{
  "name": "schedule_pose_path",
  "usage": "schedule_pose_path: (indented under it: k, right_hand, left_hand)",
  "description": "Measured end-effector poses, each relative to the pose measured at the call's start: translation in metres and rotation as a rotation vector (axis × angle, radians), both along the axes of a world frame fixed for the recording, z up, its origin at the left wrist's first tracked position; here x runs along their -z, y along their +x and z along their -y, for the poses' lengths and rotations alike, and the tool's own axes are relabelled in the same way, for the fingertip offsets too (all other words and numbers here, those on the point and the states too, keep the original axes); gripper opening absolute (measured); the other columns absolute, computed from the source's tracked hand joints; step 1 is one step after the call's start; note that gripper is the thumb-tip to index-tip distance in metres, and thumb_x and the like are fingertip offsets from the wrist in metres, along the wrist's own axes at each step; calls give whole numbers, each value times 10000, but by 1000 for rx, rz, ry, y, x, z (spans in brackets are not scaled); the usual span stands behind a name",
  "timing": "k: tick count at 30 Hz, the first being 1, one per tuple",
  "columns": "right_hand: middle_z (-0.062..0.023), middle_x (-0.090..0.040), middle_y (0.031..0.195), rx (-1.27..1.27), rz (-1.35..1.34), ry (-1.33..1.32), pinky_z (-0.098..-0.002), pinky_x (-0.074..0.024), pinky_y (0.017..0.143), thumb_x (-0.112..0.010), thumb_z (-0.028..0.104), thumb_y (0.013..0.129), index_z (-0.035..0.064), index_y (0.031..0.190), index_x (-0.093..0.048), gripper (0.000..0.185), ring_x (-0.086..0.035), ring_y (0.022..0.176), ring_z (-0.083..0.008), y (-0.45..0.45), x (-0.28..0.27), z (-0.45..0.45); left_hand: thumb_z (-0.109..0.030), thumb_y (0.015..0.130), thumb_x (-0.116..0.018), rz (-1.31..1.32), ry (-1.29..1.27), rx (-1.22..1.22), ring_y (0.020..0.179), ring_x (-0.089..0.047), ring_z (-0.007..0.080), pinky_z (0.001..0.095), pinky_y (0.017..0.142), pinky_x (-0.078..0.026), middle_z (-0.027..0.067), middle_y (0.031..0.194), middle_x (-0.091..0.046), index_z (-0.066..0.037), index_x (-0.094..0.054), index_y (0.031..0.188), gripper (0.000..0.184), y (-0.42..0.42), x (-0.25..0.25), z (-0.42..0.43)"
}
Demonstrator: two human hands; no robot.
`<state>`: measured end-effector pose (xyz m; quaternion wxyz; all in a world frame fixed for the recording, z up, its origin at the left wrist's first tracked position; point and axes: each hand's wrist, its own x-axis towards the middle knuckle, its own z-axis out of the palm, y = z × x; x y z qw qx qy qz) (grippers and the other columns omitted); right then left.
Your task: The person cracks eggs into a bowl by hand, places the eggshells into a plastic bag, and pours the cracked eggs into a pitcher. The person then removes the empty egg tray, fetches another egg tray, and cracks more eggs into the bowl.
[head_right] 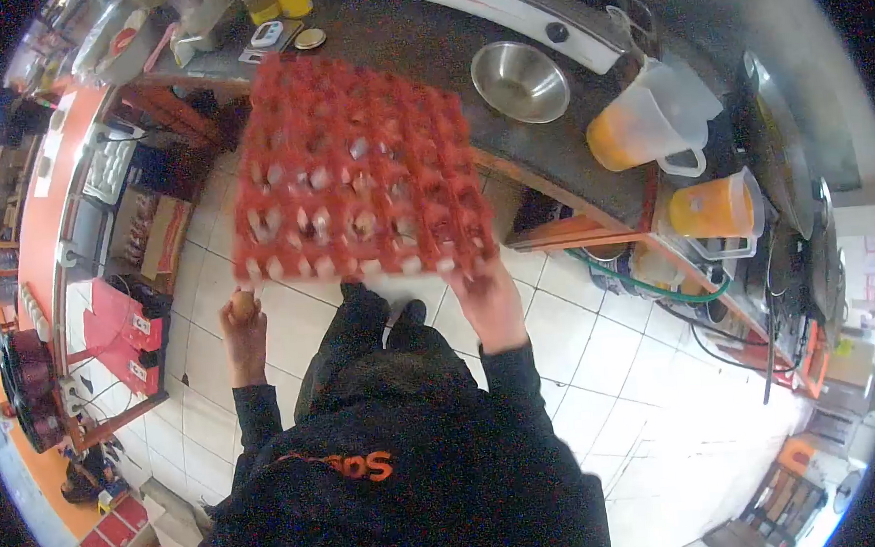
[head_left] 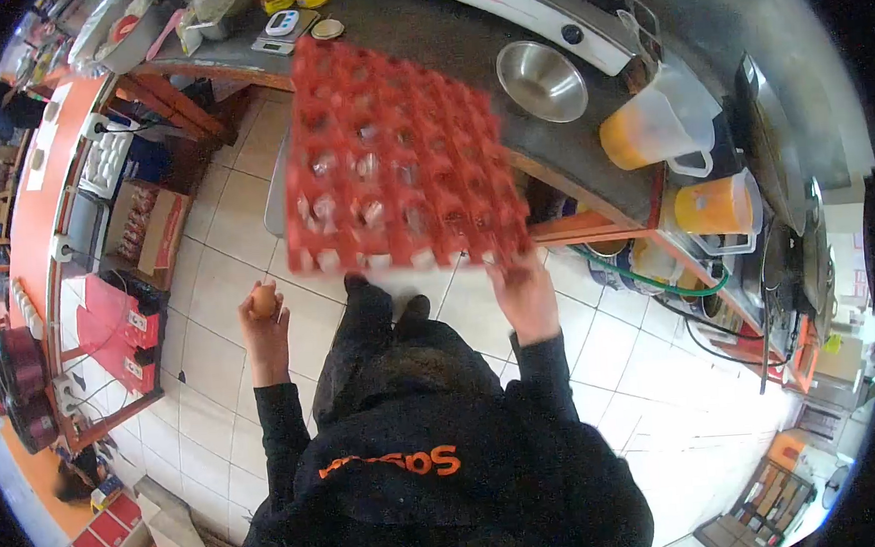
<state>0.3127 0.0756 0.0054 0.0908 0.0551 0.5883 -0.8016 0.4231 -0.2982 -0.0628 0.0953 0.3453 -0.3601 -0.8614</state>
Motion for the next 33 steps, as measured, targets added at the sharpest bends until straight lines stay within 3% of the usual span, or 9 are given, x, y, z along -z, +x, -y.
schedule_pose_path:
  k: [3, 5, 10, 14, 21, 23, 26, 28, 33]
  right_hand:
    - [-144, -478, 1387, 31, 93, -242, -325, -483, 969, -597, -84, 845, -26, 1181, -502, 354, -508, 1253, -218, 50, 4, -40]
    - [-147, -468, 1335, 70, 47, 335, -318, -558, 844, -537, -239, 714, -34, 1174, -449, 511, -575, 1170, -258, 83, 21, -69]
    - [-109, -529, 1271, 159, 376, -136, -287, -529, 855, -553, -112, 814, 23, 1322, -427, 540, -586, 1118, -209, 149, 59, -142]
    - [-104, -537, 1269, 94, 551, 415, -264, -516, 861, -627, -132, 790, 36, 1396, -387, 674, -583, 1114, -182, 160, 59, -147]
    - [-107, -636, 1020, 413, 625, 35, -364, -603, 684, -591, 173, 916, 17, 1236, -518, 363, -680, 879, -302, 72, 300, -160]
    - [-53, -634, 1091, 219, 730, 198, -366, -591, 716, -695, 321, 860, 91, 1273, -512, 507, -666, 896, -246, 32, 401, -177]
    - [-93, -643, 1079, -420, -80, 1634, -407, -522, 809, -841, 503, 582, 143, 1303, -509, 871, -640, 929, -296, -27, 471, -184]
    - [-154, -678, 1003, 17, 531, 336, -439, -593, 784, -712, 273, 847, 29, 1110, -608, 373, -685, 883, -329, -63, 467, -177]
    - [-177, -662, 983, 26, 725, 101, -469, -608, 739, -637, 153, 903, -19, 1180, -528, 343, -694, 892, -342, -115, 453, -176]
  left_hand:
    - [-362, 946, -485, 34, -42, 9, 971, -595, 128, 251, 781, -465, 48, 1212, -617, -118, -506, 1298, 429, -7, -7, -1]
    - [-362, 949, -480, 22, -39, 30, 979, -596, 128, 251, 781, -465, 47, 1219, -616, -119, -507, 1297, 425, -12, -11, -3]
    - [-372, 951, -480, 38, -60, 61, 974, -590, 128, 241, 761, -459, 50, 1229, -615, -119, -512, 1301, 433, -26, -16, -11]
    - [-375, 956, -474, 97, -85, 94, 942, -581, 128, 234, 739, -449, 47, 1220, -616, -121, -525, 1287, 421, -27, -6, -11]
    - [-391, 944, -485, 217, -60, 157, 939, -567, 113, 251, 793, -425, 30, 1194, -619, -122, -524, 1289, 439, -26, 15, -29]
    - [-397, 943, -488, 261, -60, 171, 944, -566, 110, 246, 782, -428, 28, 1193, -618, -124, -507, 1305, 454, -28, 24, -35]
    - [-397, 947, -486, 360, -105, 160, 945, -564, 112, 243, 767, -429, 32, 1187, -618, -130, -495, 1315, 455, -29, 27, -47]
    - [-389, 947, -495, 407, -116, 140, 950, -564, 112, 241, 756, -433, 31, 1181, -618, -144, -517, 1291, 423, -18, 43, -44]
    - [-394, 939, -510, 524, -115, 80, 945, -563, 112, 247, 760, -428, 26, 1182, -618, -158, -544, 1265, 404, 4, 70, -34]
